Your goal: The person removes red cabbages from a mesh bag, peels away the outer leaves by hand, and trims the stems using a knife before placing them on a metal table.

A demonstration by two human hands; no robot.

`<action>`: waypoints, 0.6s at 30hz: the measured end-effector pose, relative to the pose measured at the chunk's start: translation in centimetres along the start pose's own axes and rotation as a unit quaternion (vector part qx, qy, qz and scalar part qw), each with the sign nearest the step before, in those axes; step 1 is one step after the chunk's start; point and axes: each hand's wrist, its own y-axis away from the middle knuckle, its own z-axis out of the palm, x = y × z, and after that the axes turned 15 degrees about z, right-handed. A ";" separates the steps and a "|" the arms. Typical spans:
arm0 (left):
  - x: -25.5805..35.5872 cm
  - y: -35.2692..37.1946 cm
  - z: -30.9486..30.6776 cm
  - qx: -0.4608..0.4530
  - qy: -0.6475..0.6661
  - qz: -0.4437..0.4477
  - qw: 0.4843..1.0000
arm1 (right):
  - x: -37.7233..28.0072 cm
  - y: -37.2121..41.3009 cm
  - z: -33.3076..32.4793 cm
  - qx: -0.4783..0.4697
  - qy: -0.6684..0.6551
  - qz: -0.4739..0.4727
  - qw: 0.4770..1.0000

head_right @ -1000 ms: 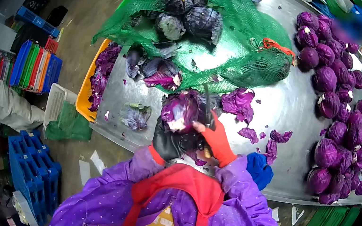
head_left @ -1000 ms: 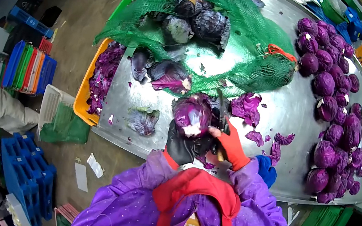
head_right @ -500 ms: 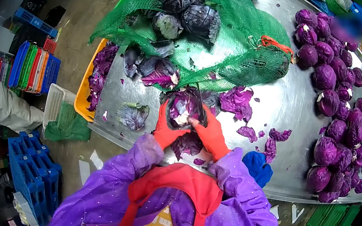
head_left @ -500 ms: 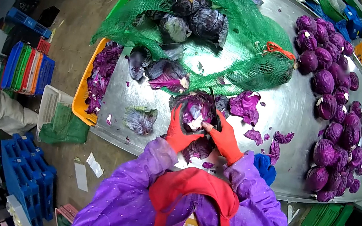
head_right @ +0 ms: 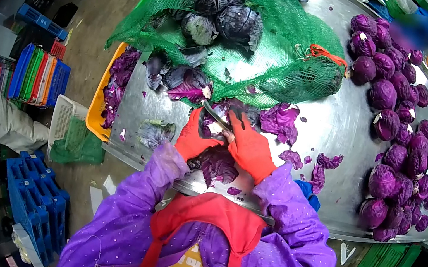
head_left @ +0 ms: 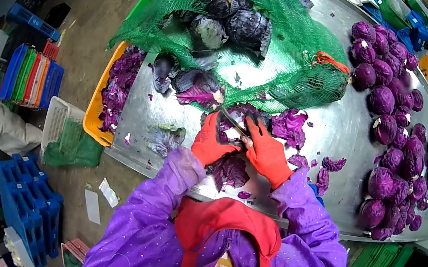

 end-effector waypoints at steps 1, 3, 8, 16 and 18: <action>-0.1 -0.2 -0.2 -0.009 0.000 -0.003 1.000 | -0.1 -0.1 -0.1 0.002 -0.003 -0.003 1.000; -0.9 -0.4 -0.3 -0.012 0.010 0.001 1.000 | -0.1 -0.5 -0.1 0.003 -0.010 0.000 1.000; 0.5 -1.2 -1.0 -0.047 -0.049 -0.002 0.998 | 1.1 -3.1 2.3 0.073 -0.125 0.022 0.989; -3.4 3.6 -1.0 0.012 0.163 0.027 0.986 | 3.6 -3.9 2.3 0.051 -0.367 0.134 0.919; -3.7 5.5 -0.2 0.078 0.255 -0.093 0.959 | 1.3 -1.6 1.1 -0.035 -0.376 0.173 0.910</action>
